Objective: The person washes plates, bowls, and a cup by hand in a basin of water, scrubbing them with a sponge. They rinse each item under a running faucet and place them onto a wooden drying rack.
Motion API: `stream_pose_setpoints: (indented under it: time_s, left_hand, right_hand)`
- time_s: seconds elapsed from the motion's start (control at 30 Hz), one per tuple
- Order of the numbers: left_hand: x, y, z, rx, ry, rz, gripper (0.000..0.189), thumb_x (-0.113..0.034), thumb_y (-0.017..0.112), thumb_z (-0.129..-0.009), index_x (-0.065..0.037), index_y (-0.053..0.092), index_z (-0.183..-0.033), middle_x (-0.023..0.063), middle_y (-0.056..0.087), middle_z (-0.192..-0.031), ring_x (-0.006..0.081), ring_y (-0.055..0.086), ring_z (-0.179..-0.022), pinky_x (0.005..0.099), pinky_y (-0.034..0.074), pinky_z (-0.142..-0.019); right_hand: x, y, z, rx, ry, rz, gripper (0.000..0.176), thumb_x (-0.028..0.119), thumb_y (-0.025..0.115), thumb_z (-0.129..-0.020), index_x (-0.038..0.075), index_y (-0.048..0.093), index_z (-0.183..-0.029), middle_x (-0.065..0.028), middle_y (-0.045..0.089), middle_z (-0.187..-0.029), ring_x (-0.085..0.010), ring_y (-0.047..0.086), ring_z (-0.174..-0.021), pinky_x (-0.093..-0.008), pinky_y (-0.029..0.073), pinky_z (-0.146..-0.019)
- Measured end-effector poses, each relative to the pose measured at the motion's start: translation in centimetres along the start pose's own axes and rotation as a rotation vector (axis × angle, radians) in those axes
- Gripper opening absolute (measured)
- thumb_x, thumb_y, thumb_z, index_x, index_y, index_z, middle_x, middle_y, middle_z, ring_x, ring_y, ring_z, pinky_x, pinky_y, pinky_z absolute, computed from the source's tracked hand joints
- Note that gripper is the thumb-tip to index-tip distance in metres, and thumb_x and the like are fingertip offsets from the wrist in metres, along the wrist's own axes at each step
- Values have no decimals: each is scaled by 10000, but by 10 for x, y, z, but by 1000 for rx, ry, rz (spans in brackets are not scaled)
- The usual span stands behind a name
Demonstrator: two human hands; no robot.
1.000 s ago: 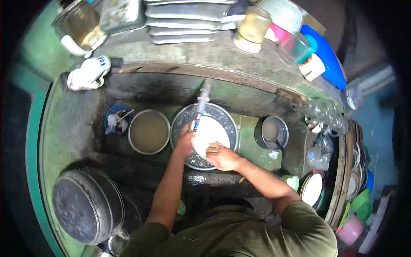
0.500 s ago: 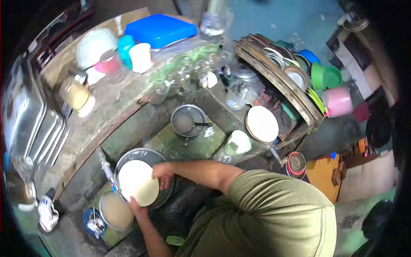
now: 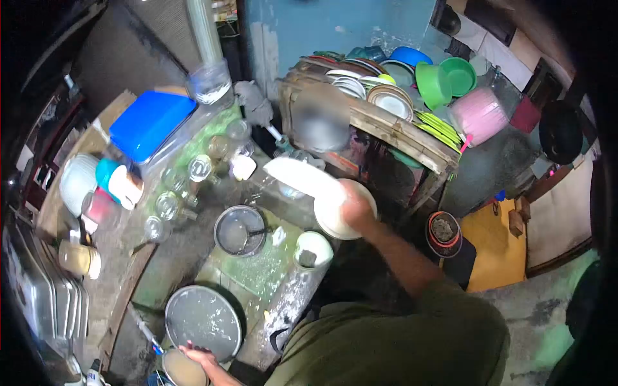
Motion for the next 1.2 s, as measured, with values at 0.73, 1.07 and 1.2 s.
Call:
stream_pose_setpoints:
  time_s: [0.73, 1.07, 1.2]
  left_hand:
    - [68, 178, 147, 70, 258, -100, 490, -560, 428, -934, -231, 524, -1284, 4, 499, -1255, 218, 442, -1158, 528, 306, -955]
    - [69, 178, 186, 74, 460, -115, 322, -335, 510, -959, -83, 612, -1132, -9, 592, -971, 105, 519, -856, 290, 424, -784]
    - [57, 246, 233, 247, 462, -131, 245, -226, 536, -975, -35, 619, -1104, -1, 614, -928, 85, 544, -807, 236, 451, -730]
  right_hand:
    - [-264, -231, -368, 204, 256, 942, 324, 173, 406, -927, 133, 581, -1197, -200, 661, -1058, -404, 638, -991, -521, 509, -827]
    - [-376, -218, -389, 362, 136, 872, 303, 150, 565, -810, 37, 663, -1074, -233, 648, -1085, -421, 611, -1035, -479, 500, -890]
    - [-324, -204, -381, 256, -202, 635, 477, 159, 549, -840, 86, 528, -1311, -238, 587, -1199, -398, 524, -1171, -461, 425, -993]
Point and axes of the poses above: each hand's wrist, its own z-axis away from the middle knuckle, its own y-axis out of the palm, x = y × z, the point moved 8 cm from there along -z, towards the middle knuckle
